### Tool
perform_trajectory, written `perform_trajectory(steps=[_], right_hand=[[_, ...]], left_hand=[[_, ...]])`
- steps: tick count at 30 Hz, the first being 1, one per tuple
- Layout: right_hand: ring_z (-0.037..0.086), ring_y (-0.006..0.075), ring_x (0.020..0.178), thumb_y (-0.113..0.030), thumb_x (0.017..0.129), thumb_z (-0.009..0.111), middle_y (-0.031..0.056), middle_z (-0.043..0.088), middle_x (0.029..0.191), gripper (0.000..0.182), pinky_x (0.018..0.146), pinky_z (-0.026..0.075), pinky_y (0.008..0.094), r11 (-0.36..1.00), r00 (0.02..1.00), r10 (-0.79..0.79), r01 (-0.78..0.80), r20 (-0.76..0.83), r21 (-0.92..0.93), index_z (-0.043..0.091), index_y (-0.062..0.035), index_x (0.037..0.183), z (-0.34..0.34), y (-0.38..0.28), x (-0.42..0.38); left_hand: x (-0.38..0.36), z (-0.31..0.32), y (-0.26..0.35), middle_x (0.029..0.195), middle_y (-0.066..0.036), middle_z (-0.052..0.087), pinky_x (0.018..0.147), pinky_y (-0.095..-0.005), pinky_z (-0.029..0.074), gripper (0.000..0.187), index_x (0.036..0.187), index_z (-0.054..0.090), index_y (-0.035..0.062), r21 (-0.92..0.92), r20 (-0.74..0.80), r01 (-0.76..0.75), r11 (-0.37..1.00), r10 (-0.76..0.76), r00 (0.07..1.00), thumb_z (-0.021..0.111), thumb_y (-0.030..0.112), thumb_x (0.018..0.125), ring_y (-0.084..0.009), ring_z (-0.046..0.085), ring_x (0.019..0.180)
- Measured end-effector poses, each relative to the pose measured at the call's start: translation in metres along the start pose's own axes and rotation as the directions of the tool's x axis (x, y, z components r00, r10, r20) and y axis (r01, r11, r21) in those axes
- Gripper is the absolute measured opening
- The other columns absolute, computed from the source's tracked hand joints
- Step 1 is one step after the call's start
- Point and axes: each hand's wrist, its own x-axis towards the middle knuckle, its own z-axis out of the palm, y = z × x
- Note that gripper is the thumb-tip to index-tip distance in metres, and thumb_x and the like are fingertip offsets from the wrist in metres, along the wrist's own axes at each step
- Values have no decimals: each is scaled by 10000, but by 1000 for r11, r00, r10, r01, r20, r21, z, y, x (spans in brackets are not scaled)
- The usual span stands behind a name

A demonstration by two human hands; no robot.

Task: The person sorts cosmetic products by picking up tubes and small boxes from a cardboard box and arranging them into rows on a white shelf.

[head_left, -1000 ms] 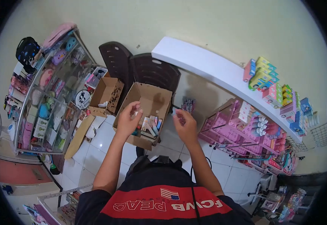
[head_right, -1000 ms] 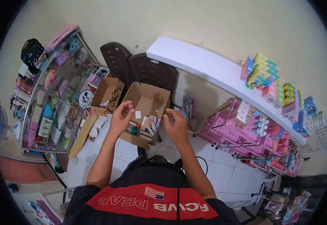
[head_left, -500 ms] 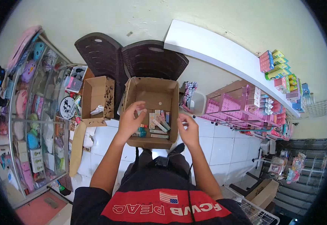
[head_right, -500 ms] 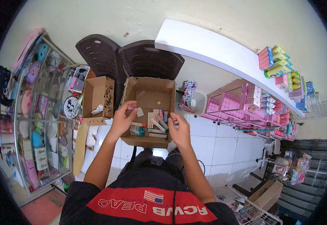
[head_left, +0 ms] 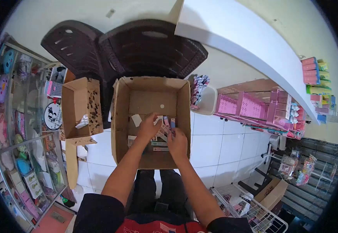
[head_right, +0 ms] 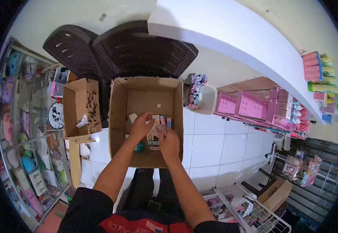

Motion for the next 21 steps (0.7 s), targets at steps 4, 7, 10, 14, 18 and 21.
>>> perform_trajectory(steps=[4, 7, 10, 14, 18, 21], right_hand=[[643, 472, 917, -92, 905, 604, 288, 645, 1002, 254, 803, 522, 518, 991, 996, 44, -33, 77, -132, 618, 46, 1118, 38, 32, 23], [626, 481, 985, -87, 901, 587, 304, 608, 1096, 341, 839, 512, 544, 989, 988, 69, -50, 135, -138, 579, 31, 1221, 67, 68, 40], [612, 492, 1031, -75, 878, 612, 312, 609, 1120, 394, 869, 501, 540, 987, 984, 106, -87, 142, -136, 570, 18, 1259, 88, 88, 49], [598, 476, 1091, -57, 865, 633, 294, 593, 1185, 453, 895, 501, 521, 968, 996, 71, -57, 48, -244, 553, -7, 1308, 105, 91, 53], [591, 467, 1110, -73, 892, 604, 289, 562, 1224, 436, 902, 505, 520, 957, 969, 170, -119, 179, -263, 544, -26, 1322, 96, 79, 59], [607, 460, 1088, -101, 922, 568, 297, 570, 1191, 400, 888, 511, 523, 948, 965, 225, -184, 138, -259, 547, -36, 1316, 100, 80, 61]], left_hand=[[30, 43, -36, 1093, -189, 684, 896, -454, 522, 384, 1171, 627, 48, 268, 48, 118, 956, -136, 990, 710, 255, 858, -365, 657, 1056], [50, 59, -51, 1111, -208, 678, 902, -477, 521, 427, 1192, 625, 71, 245, 90, 248, 937, -277, 957, 721, 305, 848, -372, 649, 1074], [57, 69, -51, 1079, -222, 686, 880, -486, 532, 437, 1180, 621, 65, 334, 118, 161, 929, -211, 970, 723, 326, 845, -380, 663, 1039], [66, 98, -64, 1020, -214, 700, 842, -494, 543, 424, 1149, 618, 49, 482, 120, 105, 870, -184, 976, 720, 328, 847, -385, 679, 994], [66, 97, -68, 1015, -209, 709, 822, -494, 549, 408, 1126, 619, 29, 399, 143, 106, 911, -176, 974, 718, 307, 845, -390, 687, 965], [62, 92, -61, 1047, -214, 705, 829, -489, 546, 378, 1108, 635, 37, 300, 139, 145, 943, -194, 971, 717, 291, 841, -387, 686, 975]])
